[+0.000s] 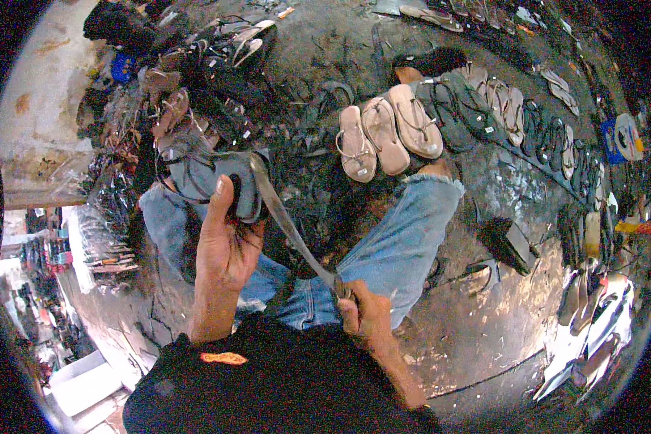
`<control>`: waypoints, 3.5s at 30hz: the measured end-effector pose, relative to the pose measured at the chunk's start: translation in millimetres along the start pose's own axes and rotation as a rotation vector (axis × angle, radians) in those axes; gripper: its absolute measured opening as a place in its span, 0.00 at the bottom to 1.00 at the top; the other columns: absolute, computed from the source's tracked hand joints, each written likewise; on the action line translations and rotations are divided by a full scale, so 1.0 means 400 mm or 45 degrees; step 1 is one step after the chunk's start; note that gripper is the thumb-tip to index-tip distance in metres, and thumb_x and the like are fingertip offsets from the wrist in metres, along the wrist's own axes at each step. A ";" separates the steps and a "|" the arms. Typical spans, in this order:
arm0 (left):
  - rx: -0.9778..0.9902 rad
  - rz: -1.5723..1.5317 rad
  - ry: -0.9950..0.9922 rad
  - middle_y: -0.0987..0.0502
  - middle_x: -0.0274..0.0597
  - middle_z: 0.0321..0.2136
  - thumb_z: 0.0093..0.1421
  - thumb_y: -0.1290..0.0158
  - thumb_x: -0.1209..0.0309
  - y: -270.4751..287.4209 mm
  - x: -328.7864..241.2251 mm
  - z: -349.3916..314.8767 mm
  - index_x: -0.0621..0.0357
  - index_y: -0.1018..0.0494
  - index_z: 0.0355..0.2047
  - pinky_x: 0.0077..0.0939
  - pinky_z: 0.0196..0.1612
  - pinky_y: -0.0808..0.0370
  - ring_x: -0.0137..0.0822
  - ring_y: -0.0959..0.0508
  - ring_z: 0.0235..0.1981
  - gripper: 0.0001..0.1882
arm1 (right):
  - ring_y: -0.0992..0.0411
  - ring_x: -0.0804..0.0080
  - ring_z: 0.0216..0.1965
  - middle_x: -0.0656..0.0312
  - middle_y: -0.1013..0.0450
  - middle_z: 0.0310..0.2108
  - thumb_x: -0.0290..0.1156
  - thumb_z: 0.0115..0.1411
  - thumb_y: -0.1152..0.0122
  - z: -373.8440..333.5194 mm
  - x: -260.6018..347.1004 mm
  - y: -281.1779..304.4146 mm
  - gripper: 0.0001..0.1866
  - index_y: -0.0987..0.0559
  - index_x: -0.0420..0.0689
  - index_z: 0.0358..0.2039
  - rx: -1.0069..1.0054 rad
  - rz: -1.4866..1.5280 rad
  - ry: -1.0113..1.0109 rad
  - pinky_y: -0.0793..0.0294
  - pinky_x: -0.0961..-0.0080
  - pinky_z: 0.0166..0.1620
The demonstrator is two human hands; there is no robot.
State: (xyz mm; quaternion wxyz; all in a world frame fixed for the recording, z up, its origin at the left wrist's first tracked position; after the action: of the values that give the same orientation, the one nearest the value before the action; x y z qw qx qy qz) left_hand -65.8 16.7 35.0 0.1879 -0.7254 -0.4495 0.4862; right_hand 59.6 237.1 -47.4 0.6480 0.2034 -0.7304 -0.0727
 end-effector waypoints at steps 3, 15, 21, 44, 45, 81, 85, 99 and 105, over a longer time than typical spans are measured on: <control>0.039 -0.013 0.061 0.18 0.44 0.46 0.65 0.41 0.70 0.015 0.018 -0.009 0.60 0.25 0.49 0.36 0.51 0.17 0.38 0.17 0.45 0.14 | 0.25 0.48 0.22 0.49 0.27 0.20 0.51 0.66 0.44 -0.021 -0.024 0.012 0.19 0.24 0.46 0.38 0.015 -0.091 -0.057 0.30 0.56 0.25; -0.266 0.797 0.207 0.20 0.45 0.47 0.51 0.33 0.80 0.166 -0.002 -0.071 0.68 0.27 0.51 0.36 0.55 0.22 0.41 0.19 0.47 0.26 | 0.28 0.44 0.24 0.47 0.28 0.21 0.52 0.70 0.50 0.221 0.074 0.035 0.21 0.26 0.45 0.38 0.411 -0.215 -0.002 0.31 0.57 0.26; -0.299 0.898 -0.044 0.21 0.43 0.47 0.52 0.31 0.71 0.106 -0.113 0.000 0.65 0.27 0.52 0.33 0.58 0.28 0.37 0.23 0.52 0.28 | 0.37 0.80 0.17 0.67 0.34 0.19 0.43 0.73 0.52 0.235 -0.083 -0.041 0.14 0.28 0.46 0.39 -0.229 0.995 -0.346 0.37 0.77 0.18; 0.064 1.057 0.197 0.24 0.39 0.51 0.52 0.29 0.62 0.252 0.463 0.594 0.60 0.32 0.58 0.38 0.50 0.27 0.37 0.25 0.49 0.36 | 0.25 0.75 0.24 0.59 0.22 0.27 0.40 0.62 0.32 -0.183 -0.711 0.432 0.18 0.17 0.35 0.41 -1.628 0.277 -0.868 0.27 0.77 0.26; 0.097 1.015 0.174 0.24 0.40 0.51 0.52 0.29 0.63 0.229 0.492 0.574 0.61 0.33 0.58 0.38 0.51 0.27 0.37 0.24 0.49 0.37 | 0.25 0.75 0.23 0.59 0.23 0.25 0.41 0.62 0.33 -0.286 -0.756 0.420 0.19 0.18 0.35 0.42 -1.740 0.424 -0.867 0.28 0.77 0.24; -0.190 1.556 -0.233 0.25 0.29 0.23 0.57 0.33 0.55 -0.001 0.242 0.486 0.58 0.23 0.39 0.18 0.13 0.39 0.21 0.32 0.16 0.21 | 0.28 0.60 0.25 0.53 0.26 0.27 0.38 0.68 0.44 0.244 -0.093 0.063 0.14 0.25 0.40 0.46 -0.559 0.261 -0.278 0.26 0.63 0.34; -0.208 1.437 -0.225 0.30 0.29 0.20 0.57 0.33 0.55 -0.020 0.229 0.474 0.57 0.27 0.36 0.18 0.11 0.41 0.22 0.34 0.15 0.20 | 0.24 0.44 0.25 0.43 0.25 0.26 0.43 0.70 0.46 0.328 -0.083 -0.057 0.19 0.26 0.37 0.43 -0.235 0.195 -0.427 0.27 0.56 0.32; -0.060 1.203 -0.045 0.27 0.31 0.25 0.58 0.34 0.66 -0.039 0.255 0.463 0.59 0.30 0.42 0.16 0.10 0.41 0.20 0.33 0.15 0.19 | 0.32 0.32 0.26 0.36 0.31 0.20 0.37 0.66 0.40 0.585 -0.278 -0.150 0.19 0.25 0.31 0.28 -0.630 -0.058 -0.171 0.33 0.51 0.29; 0.012 1.073 -0.050 0.27 0.31 0.26 0.58 0.35 0.66 -0.021 0.253 0.473 0.59 0.29 0.44 0.15 0.11 0.42 0.20 0.35 0.15 0.18 | 0.29 0.52 0.36 0.52 0.23 0.37 0.31 0.62 0.42 0.682 -0.403 -0.163 0.16 0.26 0.41 0.49 -0.262 0.322 0.085 0.28 0.59 0.41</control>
State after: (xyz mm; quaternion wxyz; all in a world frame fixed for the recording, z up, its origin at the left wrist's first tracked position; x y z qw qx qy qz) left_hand -222.6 74.6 -99.9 -0.0327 -0.8355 -0.1149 0.5363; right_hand -181.1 198.3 -260.1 0.6934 0.0450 -0.7168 -0.0582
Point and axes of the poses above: each hand's wrist, its own z-axis towards the middle knuckle, its own y-axis out of the back of the hand, x = y × z, the point moved 2 cm from there along z, towards the middle knuckle
